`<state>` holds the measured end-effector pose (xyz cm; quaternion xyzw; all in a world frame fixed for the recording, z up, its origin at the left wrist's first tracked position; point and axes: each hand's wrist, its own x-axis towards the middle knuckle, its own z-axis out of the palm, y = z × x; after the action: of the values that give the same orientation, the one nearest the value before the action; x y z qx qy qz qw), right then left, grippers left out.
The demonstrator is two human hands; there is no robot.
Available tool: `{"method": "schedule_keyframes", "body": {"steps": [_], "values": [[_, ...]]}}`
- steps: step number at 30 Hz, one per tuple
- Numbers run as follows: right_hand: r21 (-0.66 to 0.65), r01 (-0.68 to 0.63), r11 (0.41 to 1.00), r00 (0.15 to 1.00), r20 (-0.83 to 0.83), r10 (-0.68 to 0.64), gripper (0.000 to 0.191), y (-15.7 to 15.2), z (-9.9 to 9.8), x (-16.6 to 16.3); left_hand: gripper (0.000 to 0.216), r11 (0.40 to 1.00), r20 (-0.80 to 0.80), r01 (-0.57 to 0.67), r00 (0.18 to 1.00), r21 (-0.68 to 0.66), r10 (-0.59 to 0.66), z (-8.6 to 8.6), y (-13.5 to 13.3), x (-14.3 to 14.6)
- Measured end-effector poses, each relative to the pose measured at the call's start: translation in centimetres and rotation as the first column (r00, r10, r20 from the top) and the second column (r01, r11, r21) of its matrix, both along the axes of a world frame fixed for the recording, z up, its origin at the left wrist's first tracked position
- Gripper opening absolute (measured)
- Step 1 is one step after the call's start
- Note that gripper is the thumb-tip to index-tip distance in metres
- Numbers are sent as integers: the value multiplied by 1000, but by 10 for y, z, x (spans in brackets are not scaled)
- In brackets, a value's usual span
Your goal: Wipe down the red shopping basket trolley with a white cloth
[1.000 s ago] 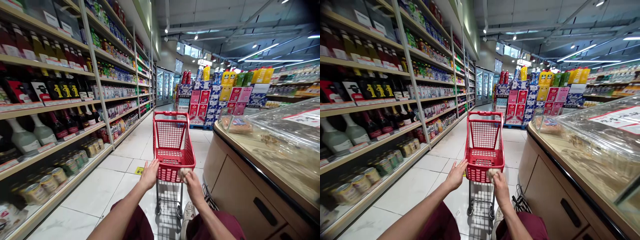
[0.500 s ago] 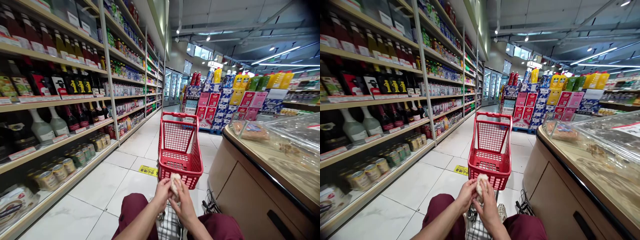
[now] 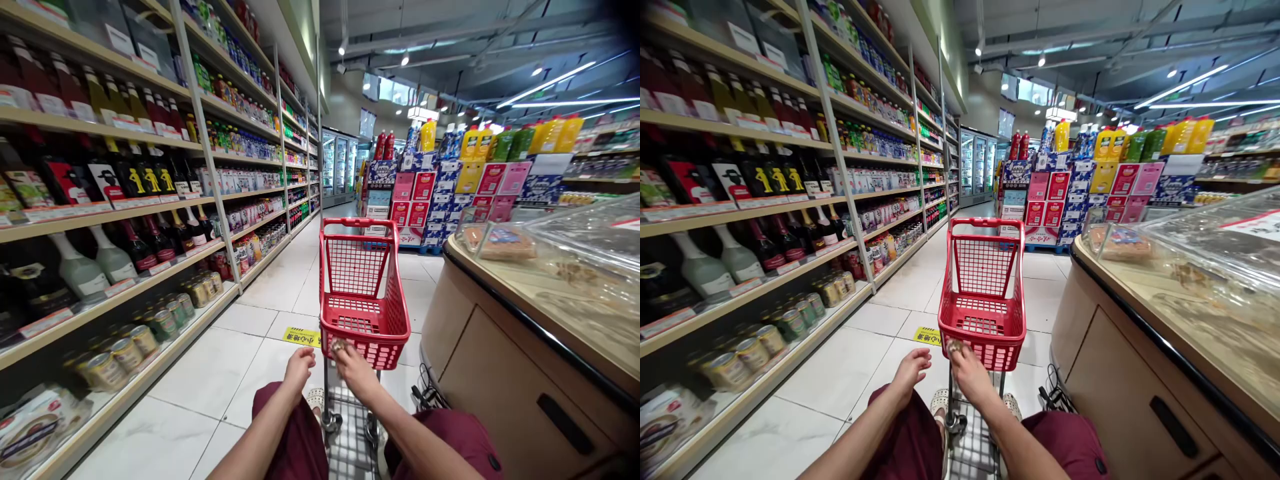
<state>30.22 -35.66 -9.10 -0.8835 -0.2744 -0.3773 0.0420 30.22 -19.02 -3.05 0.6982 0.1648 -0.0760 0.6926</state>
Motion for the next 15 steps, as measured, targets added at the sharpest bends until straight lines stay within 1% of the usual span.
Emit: {"method": "schedule_keyframes", "body": {"steps": [1,2,3,7,9,11,12,13,14,15], "values": [[-3,18,1000,1000,-20,-18,37,1,-6,-3,25,1000,3,15,1000,17,-15,-2,-1,-2],[7,30,1000,999,-28,-30,36,2,-9,-6,25,999,8,28,1000,31,-28,-3,-4,-3],[25,36,999,999,-23,-36,36,3,-7,-7,24,998,14,36,999,42,-37,-4,-7,-4],[130,71,989,997,12,-74,37,3,18,-4,24,996,42,55,997,65,-58,-5,-18,-1],[199,65,978,996,-71,-51,36,1,19,-6,24,995,63,71,995,67,-75,-3,-22,1],[260,51,964,983,-184,-2,37,-3,11,-15,27,994,95,91,991,62,-96,1,-26,0],[313,43,949,972,-234,33,38,-5,6,-21,30,993,114,97,988,61,-104,4,-28,-2],[394,43,918,958,-277,74,39,-7,4,-28,34,992,124,117,985,48,-122,7,-31,-4],[501,64,863,941,-317,115,39,-9,4,-34,38,987,121,161,979,9,-161,10,-35,-8],[624,109,774,921,-356,157,37,-10,8,-39,39,971,107,230,969,-65,-222,13,-40,-13]]}}
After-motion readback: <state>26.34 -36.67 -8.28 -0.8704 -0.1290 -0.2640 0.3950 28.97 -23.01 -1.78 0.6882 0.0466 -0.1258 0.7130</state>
